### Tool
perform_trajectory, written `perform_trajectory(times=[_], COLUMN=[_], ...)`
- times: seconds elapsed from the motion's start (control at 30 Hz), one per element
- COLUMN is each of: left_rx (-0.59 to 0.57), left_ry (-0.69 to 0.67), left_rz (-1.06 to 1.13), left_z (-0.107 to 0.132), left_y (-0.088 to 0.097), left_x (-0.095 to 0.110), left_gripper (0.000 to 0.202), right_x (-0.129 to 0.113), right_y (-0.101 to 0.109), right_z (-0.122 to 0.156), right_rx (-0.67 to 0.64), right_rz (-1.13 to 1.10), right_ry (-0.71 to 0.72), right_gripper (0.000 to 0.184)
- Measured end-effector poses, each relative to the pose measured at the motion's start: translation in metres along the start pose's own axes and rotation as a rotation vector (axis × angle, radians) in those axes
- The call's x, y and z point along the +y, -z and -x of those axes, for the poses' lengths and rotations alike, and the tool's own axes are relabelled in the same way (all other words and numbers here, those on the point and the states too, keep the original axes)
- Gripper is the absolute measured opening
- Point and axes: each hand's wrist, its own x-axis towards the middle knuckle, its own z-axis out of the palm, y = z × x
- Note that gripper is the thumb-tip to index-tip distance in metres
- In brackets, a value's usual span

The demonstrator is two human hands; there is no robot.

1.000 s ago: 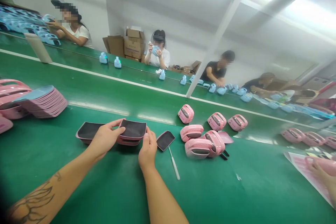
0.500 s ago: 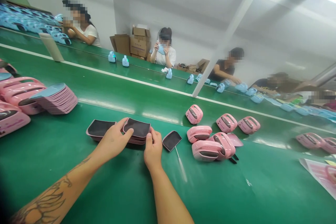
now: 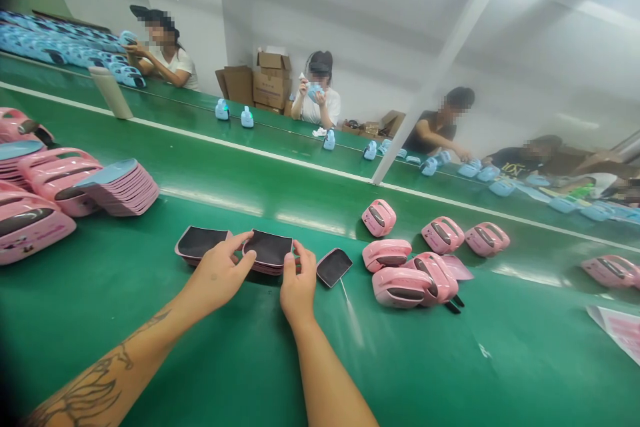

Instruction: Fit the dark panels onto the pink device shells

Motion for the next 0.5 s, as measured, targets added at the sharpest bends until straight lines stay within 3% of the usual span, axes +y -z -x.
perform_trajectory(times=[0.07,0.17,0.2,0.27,0.33,0.37,0.5], left_rx=[0.112,0.41,0.508,0.638,0.65,0.637,0.556], left_ry=[-0.092,-0.202,-0.158,0.081,0.34,0.401,0.393], left_rz=[0.003,0.03,0.073,0.277,0.57,0.661,0.795], left_z=[0.004,0.0,-0.005,-0.017,-0.028,-0.033,-0.039], left_y=[0.005,0.019,0.024,0.031,0.033,0.032,0.021], left_x=[-0.009,-0.036,-0.049,-0.075,-0.099,-0.108,-0.123], left_gripper=[0.048,0.04,0.039,0.042,0.043,0.042,0.043], right_x=[0.0,0.001,0.002,0.003,0.004,0.004,0.005], right_y=[0.0,-0.001,-0.002,-0.004,-0.005,-0.006,-0.006], right_z=[0.001,0.002,0.002,0.003,0.005,0.005,0.006], right_rx=[-0.003,-0.001,-0.007,-0.031,-0.066,-0.083,-0.144], right_rz=[-0.014,-0.046,-0.061,-0.094,-0.128,-0.143,-0.181], right_ry=[-0.013,-0.063,-0.082,-0.111,-0.126,-0.128,-0.12], right_gripper=[0.052,0.06,0.063,0.067,0.07,0.072,0.077])
